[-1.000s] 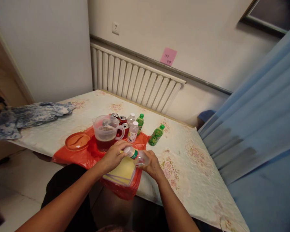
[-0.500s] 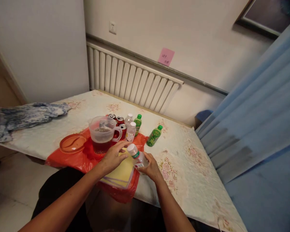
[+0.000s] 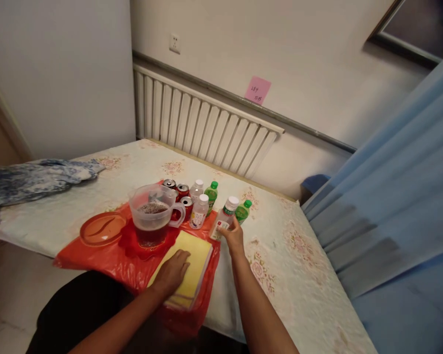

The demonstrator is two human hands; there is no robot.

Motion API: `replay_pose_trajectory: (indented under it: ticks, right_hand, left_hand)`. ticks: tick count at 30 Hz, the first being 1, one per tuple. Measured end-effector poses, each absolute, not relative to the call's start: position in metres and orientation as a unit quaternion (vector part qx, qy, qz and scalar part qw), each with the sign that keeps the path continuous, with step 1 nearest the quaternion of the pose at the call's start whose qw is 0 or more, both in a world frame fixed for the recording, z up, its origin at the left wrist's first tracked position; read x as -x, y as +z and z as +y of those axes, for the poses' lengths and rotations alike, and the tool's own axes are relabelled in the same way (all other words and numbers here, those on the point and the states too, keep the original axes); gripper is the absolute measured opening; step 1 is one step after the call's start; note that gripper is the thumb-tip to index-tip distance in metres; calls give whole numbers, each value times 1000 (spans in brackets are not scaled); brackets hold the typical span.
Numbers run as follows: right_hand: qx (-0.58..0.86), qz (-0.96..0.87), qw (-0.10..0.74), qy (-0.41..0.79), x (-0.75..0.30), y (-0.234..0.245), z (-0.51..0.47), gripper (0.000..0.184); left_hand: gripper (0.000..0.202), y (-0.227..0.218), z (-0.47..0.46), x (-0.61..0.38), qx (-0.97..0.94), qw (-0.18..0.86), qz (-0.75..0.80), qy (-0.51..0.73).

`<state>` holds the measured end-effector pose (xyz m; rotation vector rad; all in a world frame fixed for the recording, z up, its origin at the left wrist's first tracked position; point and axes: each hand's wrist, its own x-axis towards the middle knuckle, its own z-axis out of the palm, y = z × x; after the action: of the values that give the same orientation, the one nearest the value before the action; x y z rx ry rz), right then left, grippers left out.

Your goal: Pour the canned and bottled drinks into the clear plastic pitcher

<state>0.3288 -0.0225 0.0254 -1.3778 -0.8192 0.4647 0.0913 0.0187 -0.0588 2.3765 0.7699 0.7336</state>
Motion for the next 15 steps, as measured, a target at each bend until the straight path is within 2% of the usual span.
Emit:
replay_pose_trajectory:
  ticks: [5, 15]
  right_hand:
    - [638, -355, 670, 135, -343, 13, 28, 55]
    - [685, -308, 657, 64, -354, -14, 69, 62]
  left_hand:
    - [24, -76, 9, -87, -903, 175, 273, 280]
    - [19, -85, 8, -88, -905, 121, 268, 307]
